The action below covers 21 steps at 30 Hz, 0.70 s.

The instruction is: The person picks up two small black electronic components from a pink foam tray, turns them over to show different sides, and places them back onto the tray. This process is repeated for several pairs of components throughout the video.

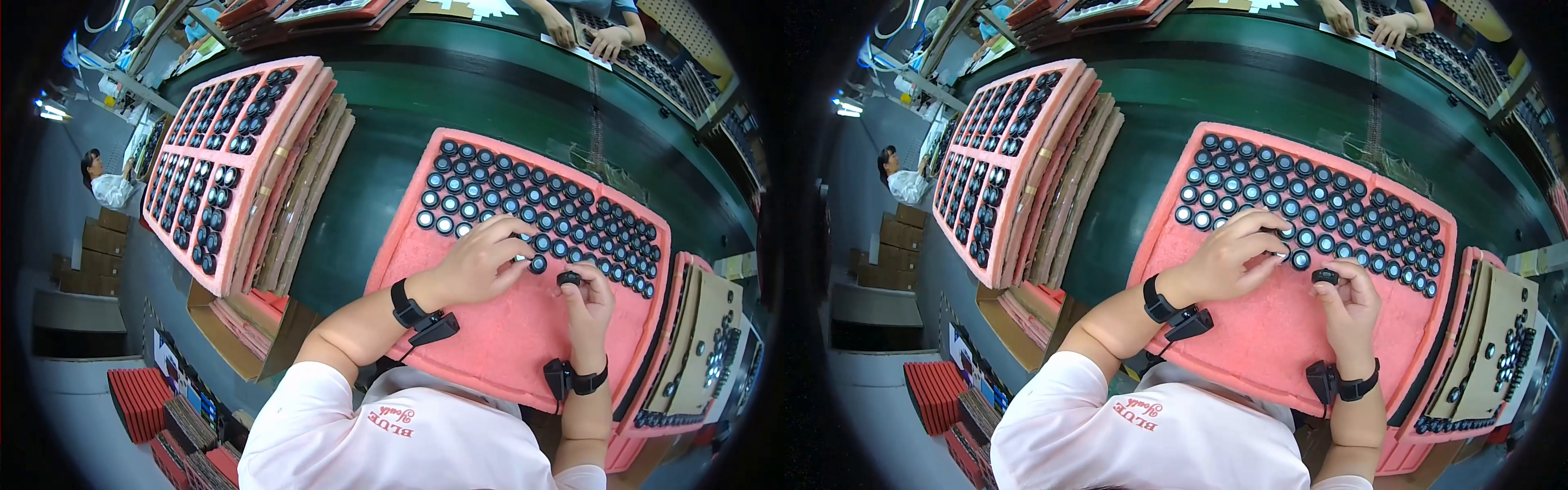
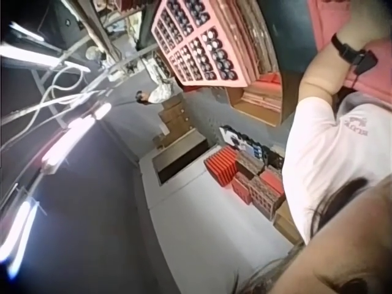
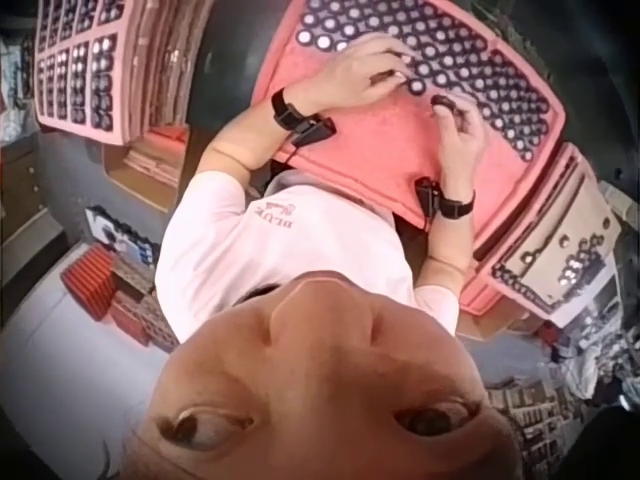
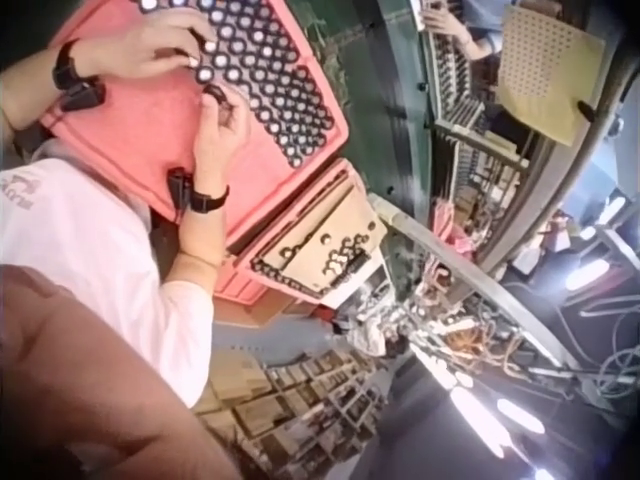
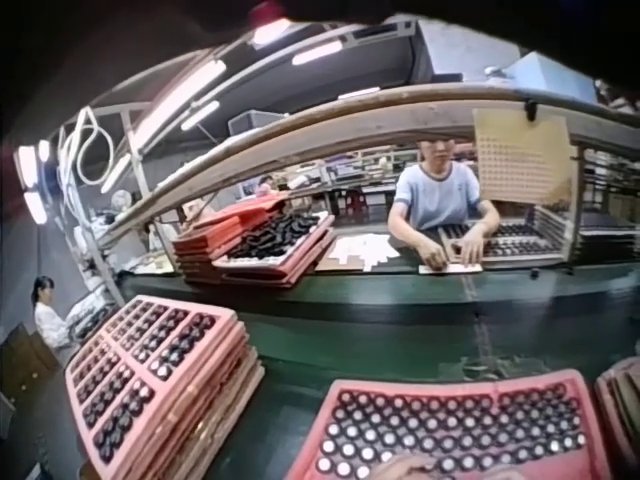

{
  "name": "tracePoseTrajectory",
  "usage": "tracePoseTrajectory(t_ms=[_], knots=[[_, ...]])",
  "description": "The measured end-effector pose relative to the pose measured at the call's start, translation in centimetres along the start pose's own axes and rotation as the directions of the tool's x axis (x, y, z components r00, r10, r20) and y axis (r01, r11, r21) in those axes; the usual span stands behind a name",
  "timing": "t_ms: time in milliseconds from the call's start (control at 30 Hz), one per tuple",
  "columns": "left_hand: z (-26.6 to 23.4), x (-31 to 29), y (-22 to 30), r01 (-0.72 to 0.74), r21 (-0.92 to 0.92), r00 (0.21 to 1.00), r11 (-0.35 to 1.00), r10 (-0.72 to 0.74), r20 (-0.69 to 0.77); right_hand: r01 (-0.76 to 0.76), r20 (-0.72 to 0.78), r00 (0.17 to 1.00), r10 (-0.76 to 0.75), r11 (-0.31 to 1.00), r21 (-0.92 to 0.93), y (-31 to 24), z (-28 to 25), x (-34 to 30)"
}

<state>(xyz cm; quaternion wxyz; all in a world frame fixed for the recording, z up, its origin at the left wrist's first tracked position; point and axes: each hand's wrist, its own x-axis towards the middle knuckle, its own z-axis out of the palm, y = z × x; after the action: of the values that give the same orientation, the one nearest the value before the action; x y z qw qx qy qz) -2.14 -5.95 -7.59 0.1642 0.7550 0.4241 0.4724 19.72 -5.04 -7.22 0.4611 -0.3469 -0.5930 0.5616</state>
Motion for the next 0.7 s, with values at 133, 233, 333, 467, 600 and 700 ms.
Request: tracePoseTrajectory(t_ms=[133, 233, 333, 467, 600, 700], knots=[[0.0, 0.2, 0.3, -0.018, -0.009, 1.000, 1.000, 0.018, -0.023, -0.001, -0.016, 1.000, 0.002, 1.000, 0.009, 0.4, -0.2, -0.1], [0.1, -0.2, 0.4, -0.031, -0.001, 0.999, 1.000, 0.031, -0.032, 0.044, 0.001, 0.999, -0.044, 0.999, -0.005, 0.8, 0.0, -0.5], [0.2, -0.2, 0.6, -0.037, -0.038, 0.999, 0.999, 0.035, -0.037, 0.088, 0.018, 0.996, -0.087, 0.996, -0.026, 0.9, 0.3, -0.6], [0.2, -0.2, 1.0, -0.026, -0.103, 0.999, 0.994, 0.023, -0.038, 0.193, 0.087, 0.979, -0.184, 0.976, -0.104, 0.7, 0.3, -0.4], [0.3, -0.3, 1.1, -0.001, -0.164, 0.999, 0.986, -0.006, -0.042, 0.234, 0.104, 0.969, -0.222, 0.965, -0.120, 1.0, 0.5, -0.4], [0.3, -0.3, 1.1, 0.025, -0.212, 0.999, 0.977, -0.033, -0.032, 0.264, 0.162, 0.960, -0.230, 0.936, -0.234, 1.3, 0.1, -0.4]])
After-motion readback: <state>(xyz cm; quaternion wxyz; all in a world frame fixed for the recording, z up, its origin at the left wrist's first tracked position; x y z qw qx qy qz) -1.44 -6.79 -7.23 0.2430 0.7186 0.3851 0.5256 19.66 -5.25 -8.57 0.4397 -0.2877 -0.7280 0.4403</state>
